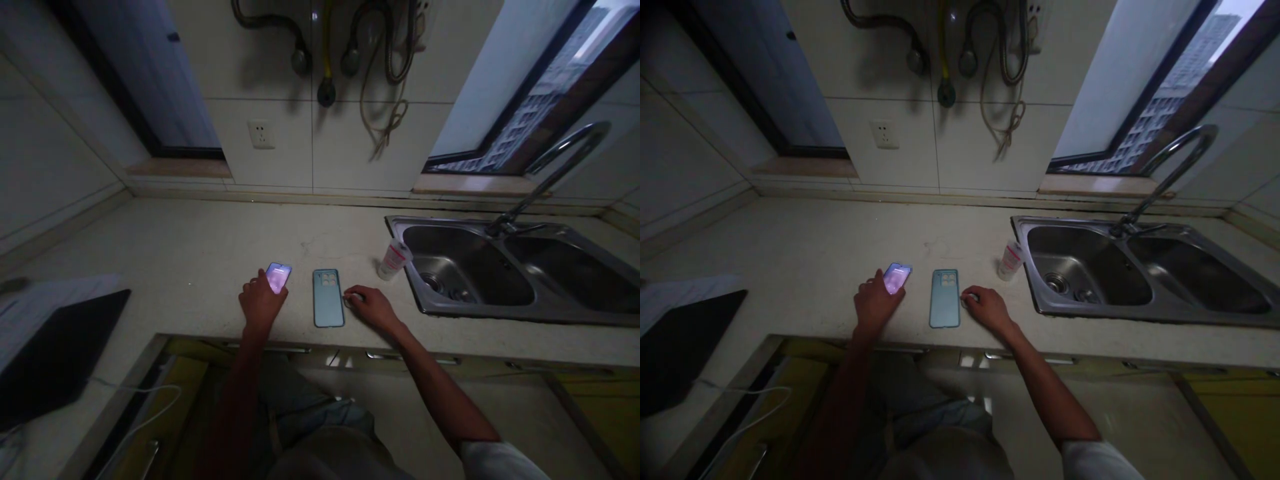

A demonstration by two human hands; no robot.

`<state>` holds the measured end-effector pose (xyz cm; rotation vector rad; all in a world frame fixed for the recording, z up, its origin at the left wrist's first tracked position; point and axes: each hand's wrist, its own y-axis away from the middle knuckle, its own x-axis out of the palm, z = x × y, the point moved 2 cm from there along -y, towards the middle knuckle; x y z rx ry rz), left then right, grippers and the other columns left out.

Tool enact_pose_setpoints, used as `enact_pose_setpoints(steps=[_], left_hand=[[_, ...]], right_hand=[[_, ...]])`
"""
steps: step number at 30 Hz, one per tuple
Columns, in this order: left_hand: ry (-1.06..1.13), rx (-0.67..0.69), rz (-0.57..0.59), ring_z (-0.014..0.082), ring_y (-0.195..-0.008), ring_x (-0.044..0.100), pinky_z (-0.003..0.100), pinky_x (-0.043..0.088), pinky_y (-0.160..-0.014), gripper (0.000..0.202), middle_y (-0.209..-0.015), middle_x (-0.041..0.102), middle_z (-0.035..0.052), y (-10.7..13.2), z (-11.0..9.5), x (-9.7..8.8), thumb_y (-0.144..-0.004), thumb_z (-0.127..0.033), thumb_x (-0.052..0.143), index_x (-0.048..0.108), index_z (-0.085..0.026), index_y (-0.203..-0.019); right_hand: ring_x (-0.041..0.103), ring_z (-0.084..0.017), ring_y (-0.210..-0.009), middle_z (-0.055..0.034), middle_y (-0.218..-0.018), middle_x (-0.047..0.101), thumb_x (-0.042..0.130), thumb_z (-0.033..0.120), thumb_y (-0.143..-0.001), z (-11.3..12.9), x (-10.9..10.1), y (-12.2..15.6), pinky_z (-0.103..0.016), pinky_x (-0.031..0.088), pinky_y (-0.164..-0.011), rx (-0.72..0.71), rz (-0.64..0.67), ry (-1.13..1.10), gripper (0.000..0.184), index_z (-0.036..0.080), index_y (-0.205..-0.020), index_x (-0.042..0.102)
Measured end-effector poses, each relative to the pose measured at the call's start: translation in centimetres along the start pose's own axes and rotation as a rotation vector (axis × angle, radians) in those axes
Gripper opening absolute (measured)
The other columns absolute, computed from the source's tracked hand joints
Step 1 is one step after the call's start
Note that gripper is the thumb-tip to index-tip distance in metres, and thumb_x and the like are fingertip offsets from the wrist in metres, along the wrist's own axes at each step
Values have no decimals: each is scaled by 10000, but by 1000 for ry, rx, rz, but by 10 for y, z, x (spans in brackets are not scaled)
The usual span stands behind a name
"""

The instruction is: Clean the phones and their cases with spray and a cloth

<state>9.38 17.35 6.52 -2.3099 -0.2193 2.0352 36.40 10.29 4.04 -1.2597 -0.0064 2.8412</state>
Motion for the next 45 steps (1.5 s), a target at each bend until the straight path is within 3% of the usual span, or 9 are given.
enact_pose_setpoints(steps=[9,17,21,25,29,35,38,41,45], left_hand=[[35,-1,37,364,-1063,596,410,470,-809,587,-1122,672,197,-4,5,-3,-767,-471,567,556,-108,-1229],[55,22,132,375,-1159,567,417,459,-868,699,-1232,637,224,-5,12,-7,-804,-561,580,485,-103,-1324],[80,34,153,364,-1126,580,409,469,-855,643,-1185,646,201,-9,16,-7,-789,-551,608,532,-126,-1265],[134,11,135,350,-1078,603,407,474,-878,591,-1094,642,197,-12,17,-6,-756,-545,629,597,-110,-1155],[282,-23,129,322,-1041,623,397,490,-879,617,-1118,587,179,-6,14,-6,-724,-536,662,595,-119,-1174],[528,25,134,280,-1064,610,384,488,-930,664,-1158,549,135,19,-12,-17,-719,-475,716,537,-155,-1274],[581,69,133,273,-1085,606,375,484,-933,689,-1195,539,134,33,-32,-22,-737,-461,719,495,-169,-1320],[555,74,139,289,-1115,603,369,478,-922,663,-1222,535,149,44,-52,-24,-746,-432,717,489,-162,-1308],[534,77,134,303,-1102,616,370,480,-890,626,-1226,542,156,51,-74,-21,-749,-393,722,483,-175,-1285]], right_hand=[[717,-232,-894,-39,-970,790,504,377,-917,-6,3,3,-325,500,-807,-16,-43,-40,304,248,-988,770],[712,-233,-871,-49,-982,785,505,407,-924,0,0,3,-321,491,-781,-18,-6,-3,315,249,-1028,758],[705,-248,-848,-75,-989,779,506,453,-932,3,0,5,-344,487,-770,-14,27,50,353,235,-1083,739],[698,-263,-955,-103,-1104,751,533,495,-914,-4,1,6,-382,508,-851,25,-41,-58,442,215,-1231,663],[616,-300,-1195,-159,-1349,629,564,478,-881,-16,2,5,-471,471,-1015,17,-204,-142,627,174,-1425,493],[381,-320,-1438,-202,-1560,389,507,464,-927,-18,3,7,-531,317,-1174,-167,-318,0,744,138,-1554,277],[270,-314,-1495,-183,-1603,309,485,456,-949,-8,-1,16,-542,281,-1194,-209,-373,65,697,154,-1548,294],[416,-314,-1405,-169,-1501,459,506,434,-947,6,-2,29,-532,363,-1146,-228,-364,12,571,193,-1462,452],[669,-264,-1028,-145,-1168,689,562,400,-914,11,11,38,-444,528,-960,-111,-153,-175,458,185,-1316,604]])
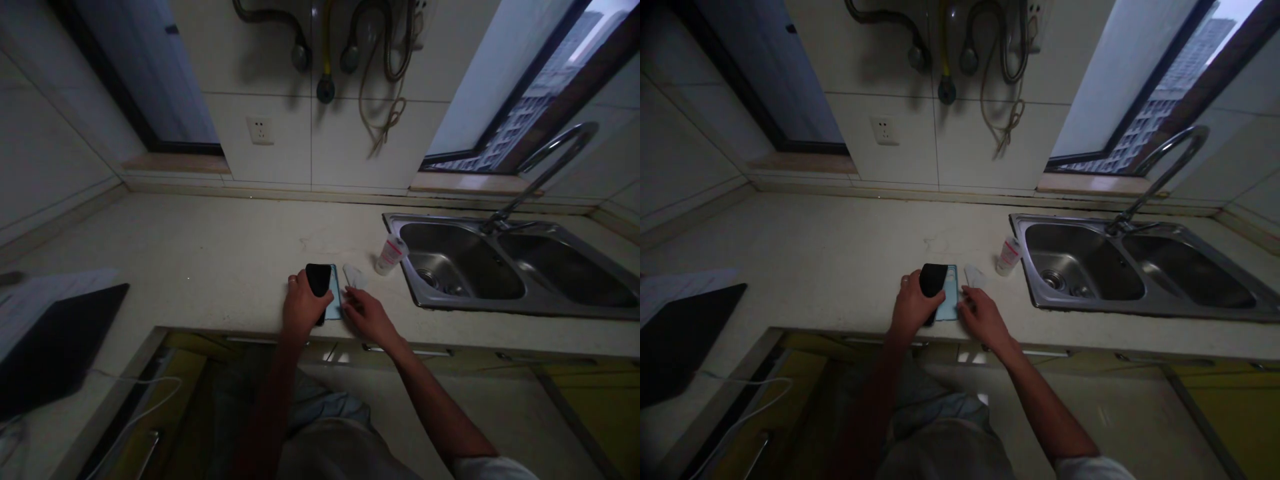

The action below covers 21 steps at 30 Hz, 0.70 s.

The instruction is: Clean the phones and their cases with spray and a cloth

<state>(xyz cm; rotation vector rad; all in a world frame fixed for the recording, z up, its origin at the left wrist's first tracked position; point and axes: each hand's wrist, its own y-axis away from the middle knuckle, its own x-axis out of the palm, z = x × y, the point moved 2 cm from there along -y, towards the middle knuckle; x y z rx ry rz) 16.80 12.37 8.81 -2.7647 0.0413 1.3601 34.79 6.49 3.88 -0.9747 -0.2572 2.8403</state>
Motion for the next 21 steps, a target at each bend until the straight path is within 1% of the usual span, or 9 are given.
enact_pose_setpoints(steps=[1,3,6,9,12,14,15,18,21], left_hand=[[-10,-2,1,306,-1091,620,375,483,-876,615,-1220,547,157,1,-2,4,-754,-387,716,480,-179,-1282],[-30,0,6,314,-1069,629,385,488,-845,603,-1209,555,160,2,-5,13,-765,-390,706,471,-184,-1280],[-46,19,16,323,-1047,638,389,493,-807,635,-1206,558,175,2,-6,26,-759,-429,717,460,-167,-1276],[-61,16,27,323,-1029,647,377,492,-785,639,-1204,565,180,0,-5,33,-749,-453,732,472,-155,-1252],[-73,1,22,310,-1036,648,367,489,-792,585,-1228,566,188,-2,-5,35,-792,-421,696,475,-146,-1259],[-58,0,13,310,-1083,631,368,486,-827,576,-1244,568,195,-3,-4,34,-808,-410,687,479,-135,-1269],[-42,3,9,312,-1114,618,370,483,-851,587,-1247,571,195,-3,-4,33,-802,-416,697,484,-133,-1270],[21,14,-12,308,-1161,595,372,472,-907,602,-1238,594,181,-2,0,34,-782,-425,720,503,-143,-1267],[77,51,-56,300,-1163,598,383,468,-947,544,-1235,609,173,-2,5,38,-811,-401,675,521,-150,-1268]], right_hand=[[679,-262,-990,-144,-1146,703,583,387,-895,-3,4,0,-443,535,-943,57,24,-32,464,175,-1307,612],[682,-268,-1013,-142,-1173,711,607,362,-867,-11,13,-3,-459,519,-970,144,29,-103,476,170,-1302,617],[654,-274,-1138,-120,-1248,700,628,373,-845,-20,24,-11,-483,454,-1064,190,1,-258,459,189,-1266,641],[624,-296,-1202,-121,-1257,699,721,407,-760,-20,32,-16,-508,405,-1106,234,-32,-462,455,191,-1158,686],[659,-290,-1124,-117,-1186,723,821,400,-657,-16,39,-15,-489,476,-1030,351,-29,-785,468,198,-1060,695],[686,-254,-1029,-91,-1112,739,857,371,-618,-12,41,-14,-439,525,-955,418,-32,-968,486,203,-1039,682],[692,-234,-976,-75,-1066,743,867,361,-607,-9,41,-15,-412,540,-917,441,-36,-1020,489,203,-1030,677],[681,-189,-829,-39,-908,732,858,390,-623,-1,40,-22,-343,557,-801,448,15,-1050,423,185,-944,675],[634,-145,-697,14,-723,661,833,447,-657,6,42,-35,-285,541,-695,444,58,-1058,374,181,-813,622]])
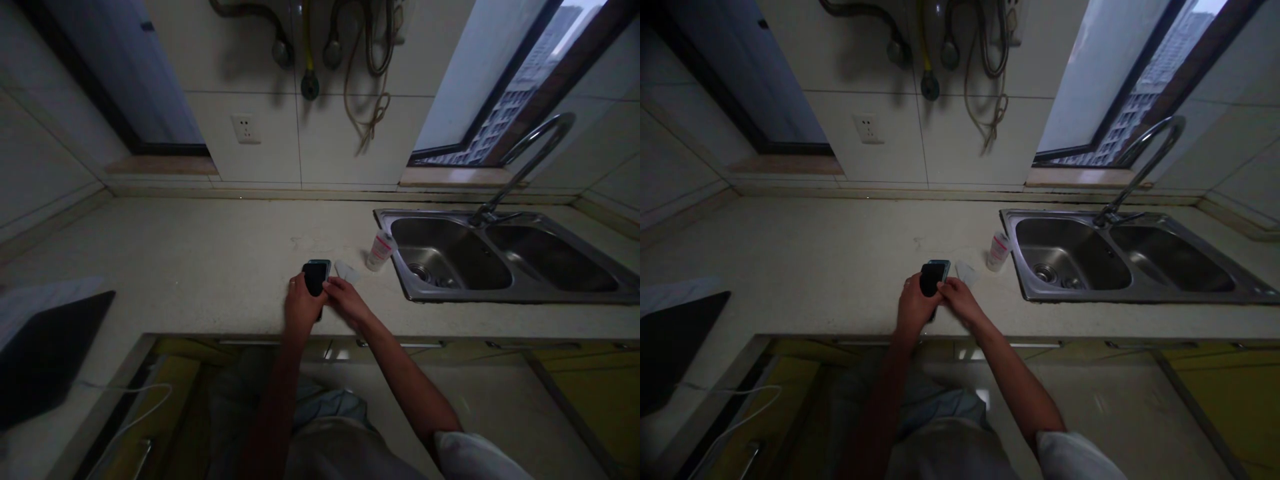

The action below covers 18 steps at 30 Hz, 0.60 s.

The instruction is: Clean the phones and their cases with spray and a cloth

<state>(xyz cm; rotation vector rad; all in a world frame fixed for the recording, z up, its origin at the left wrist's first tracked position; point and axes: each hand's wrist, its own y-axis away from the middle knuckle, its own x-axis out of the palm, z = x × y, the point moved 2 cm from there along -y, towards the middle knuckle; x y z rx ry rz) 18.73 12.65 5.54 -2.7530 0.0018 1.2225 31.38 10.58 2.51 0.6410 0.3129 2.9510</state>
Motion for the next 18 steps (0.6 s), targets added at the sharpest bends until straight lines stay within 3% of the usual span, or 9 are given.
enact_pose_setpoints(steps=[4,8,11,14,18], left_hand=[[78,67,-45,302,-1180,594,412,458,-1011,537,-1243,614,175,2,4,5,-793,-360,684,541,-148,-1264],[182,95,-89,289,-1270,541,436,437,-1066,567,-1341,570,161,7,3,8,-778,-240,673,509,-184,-1318],[342,89,-87,290,-1329,496,455,397,-1113,653,-1410,530,159,10,4,9,-748,-246,713,487,-197,-1359],[696,-12,-9,280,-1275,555,436,441,-1068,651,-1388,563,156,8,11,7,-747,-324,731,506,-202,-1346],[1149,-246,157,252,-1026,682,373,534,-871,592,-1157,695,139,-2,18,3,-751,-474,730,599,-170,-1242]], right_hand=[[606,-141,-608,56,-651,617,851,443,-608,-5,10,-15,-280,521,-598,50,-109,-92,455,221,-806,506],[658,-173,-701,29,-751,688,838,363,-590,-9,16,-21,-308,545,-695,-112,-155,-48,459,213,-926,564],[673,-185,-739,11,-805,715,800,385,-655,-4,16,-18,-321,547,-748,-179,-134,-34,427,204,-991,607],[665,-185,-717,-7,-803,722,771,451,-705,2,13,-11,-306,535,-715,-171,-136,-50,391,190,-962,634],[655,-188,-691,-16,-773,716,753,536,-719,7,13,-2,-300,521,-685,-116,-80,-40,415,185,-916,651]])
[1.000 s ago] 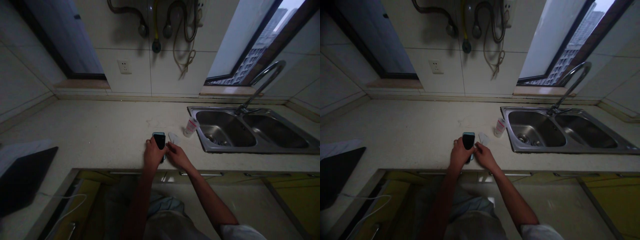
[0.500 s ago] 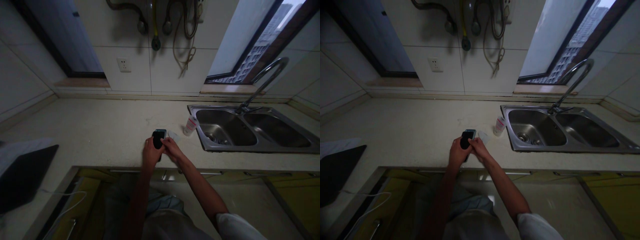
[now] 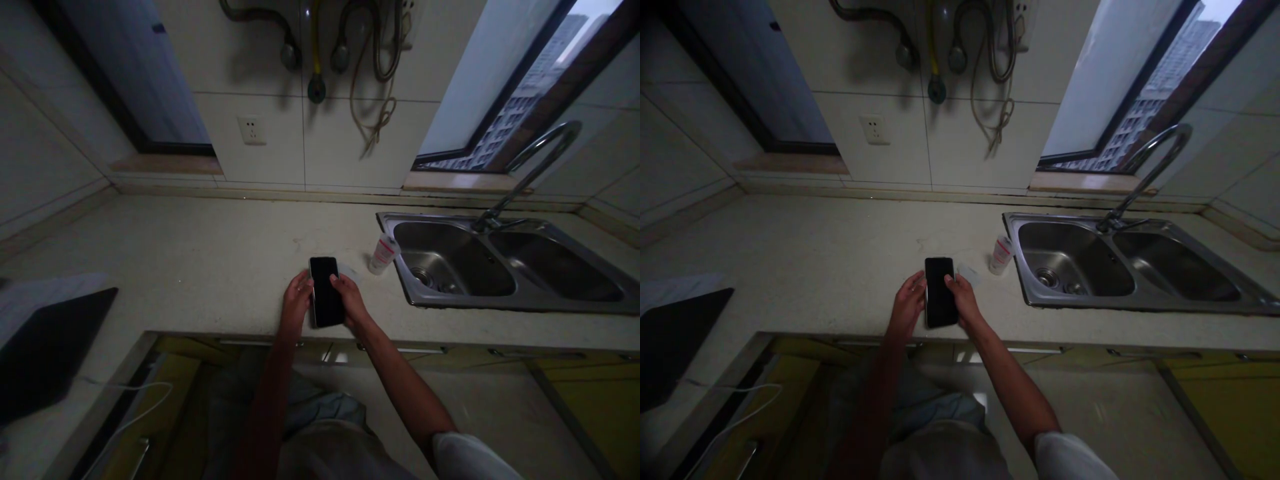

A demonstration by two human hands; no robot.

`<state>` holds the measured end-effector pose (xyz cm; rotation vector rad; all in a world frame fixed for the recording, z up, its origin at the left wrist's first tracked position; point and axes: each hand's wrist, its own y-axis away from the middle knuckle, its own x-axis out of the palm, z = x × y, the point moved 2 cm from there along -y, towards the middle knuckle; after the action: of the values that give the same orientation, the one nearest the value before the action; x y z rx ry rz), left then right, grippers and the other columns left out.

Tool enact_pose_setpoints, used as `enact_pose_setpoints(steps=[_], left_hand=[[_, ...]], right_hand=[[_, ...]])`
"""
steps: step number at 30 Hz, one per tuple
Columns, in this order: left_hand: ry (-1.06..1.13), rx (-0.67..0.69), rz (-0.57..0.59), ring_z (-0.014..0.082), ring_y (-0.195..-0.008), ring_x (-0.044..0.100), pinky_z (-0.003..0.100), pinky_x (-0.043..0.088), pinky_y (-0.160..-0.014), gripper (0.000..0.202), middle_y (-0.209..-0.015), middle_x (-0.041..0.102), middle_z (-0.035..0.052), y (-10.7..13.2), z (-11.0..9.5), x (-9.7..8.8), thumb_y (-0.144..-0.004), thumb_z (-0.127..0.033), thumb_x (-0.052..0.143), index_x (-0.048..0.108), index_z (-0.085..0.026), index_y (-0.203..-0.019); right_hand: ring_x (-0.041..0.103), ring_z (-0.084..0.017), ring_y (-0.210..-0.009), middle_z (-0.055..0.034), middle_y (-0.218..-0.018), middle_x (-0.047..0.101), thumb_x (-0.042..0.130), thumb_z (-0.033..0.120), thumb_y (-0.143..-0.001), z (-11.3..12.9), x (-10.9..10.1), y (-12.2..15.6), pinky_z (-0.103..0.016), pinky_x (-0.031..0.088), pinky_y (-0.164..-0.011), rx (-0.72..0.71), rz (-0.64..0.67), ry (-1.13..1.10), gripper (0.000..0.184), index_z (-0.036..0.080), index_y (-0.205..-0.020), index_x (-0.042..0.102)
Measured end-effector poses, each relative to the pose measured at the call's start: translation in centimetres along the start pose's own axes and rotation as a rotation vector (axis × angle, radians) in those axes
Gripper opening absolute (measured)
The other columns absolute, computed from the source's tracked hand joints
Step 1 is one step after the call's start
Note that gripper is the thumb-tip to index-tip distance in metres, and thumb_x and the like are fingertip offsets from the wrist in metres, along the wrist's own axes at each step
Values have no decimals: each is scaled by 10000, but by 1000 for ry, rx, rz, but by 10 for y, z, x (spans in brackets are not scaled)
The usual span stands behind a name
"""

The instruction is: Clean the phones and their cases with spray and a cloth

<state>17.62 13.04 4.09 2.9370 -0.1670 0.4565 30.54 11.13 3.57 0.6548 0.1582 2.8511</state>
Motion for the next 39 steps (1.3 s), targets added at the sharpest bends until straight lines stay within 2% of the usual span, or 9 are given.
enact_pose_setpoints(steps=[3,8,14,18,22,26,28,31,39], left_hand=[[121,10,39,210,-884,690,315,522,-801,499,-971,735,88,-7,-8,1,-708,-492,770,685,-146,-1058],[222,2,28,153,-711,653,270,493,-725,426,-767,717,32,-12,-12,1,-611,-423,850,698,-133,-884],[297,-8,-95,143,-651,624,283,497,-706,428,-673,677,5,-10,-3,-9,-495,-394,897,673,-143,-760],[307,77,-221,131,-662,609,283,499,-727,391,-694,671,-1,-11,-2,-14,-539,-410,864,639,-153,-727],[384,157,-285,140,-753,629,298,498,-822,392,-755,670,-4,-8,-10,-13,-594,-417,845,610,-170,-787],[361,186,-170,172,-880,664,311,500,-878,427,-873,706,32,5,-21,-3,-672,-477,812,612,-180,-905],[261,119,-52,189,-886,680,309,512,-853,500,-915,727,55,13,-24,0,-647,-464,840,625,-172,-993],[72,9,64,188,-782,685,285,525,-745,588,-839,736,53,22,-23,-1,-568,-444,885,645,-145,-1014],[-103,-11,24,157,-621,644,238,495,-575,533,-692,710,28,19,-17,-10,-573,-496,834,667,-122,-915]], right_hand=[[651,-190,-700,-11,-774,716,769,549,-702,-1,2,4,-295,513,-686,11,50,38,434,191,-924,664],[656,-185,-753,-12,-832,729,750,528,-752,-4,1,6,-289,509,-728,0,131,70,397,195,-955,678],[656,-163,-756,0,-874,721,783,495,-737,-2,4,11,-279,525,-727,59,233,91,435,213,-1040,650],[658,-166,-825,9,-908,704,873,347,-622,-1,4,21,-289,554,-760,43,270,223,529,209,-1076,638],[667,-194,-759,0,-833,666,833,394,-658,-4,0,30,-336,607,-639,116,259,289,405,180,-953,656],[662,-190,-680,-2,-762,642,821,452,-664,0,-3,32,-343,627,-575,32,168,245,384,164,-867,669],[668,-202,-693,-10,-766,656,825,459,-662,4,-3,32,-338,630,-564,-2,140,231,399,164,-890,683],[685,-225,-740,-21,-807,680,831,472,-661,8,-3,32,-329,628,-553,-40,114,227,425,169,-923,688],[665,-200,-795,-43,-921,676,741,529,-765,7,-5,32,-321,594,-646,-59,243,374,454,178,-1035,640]])
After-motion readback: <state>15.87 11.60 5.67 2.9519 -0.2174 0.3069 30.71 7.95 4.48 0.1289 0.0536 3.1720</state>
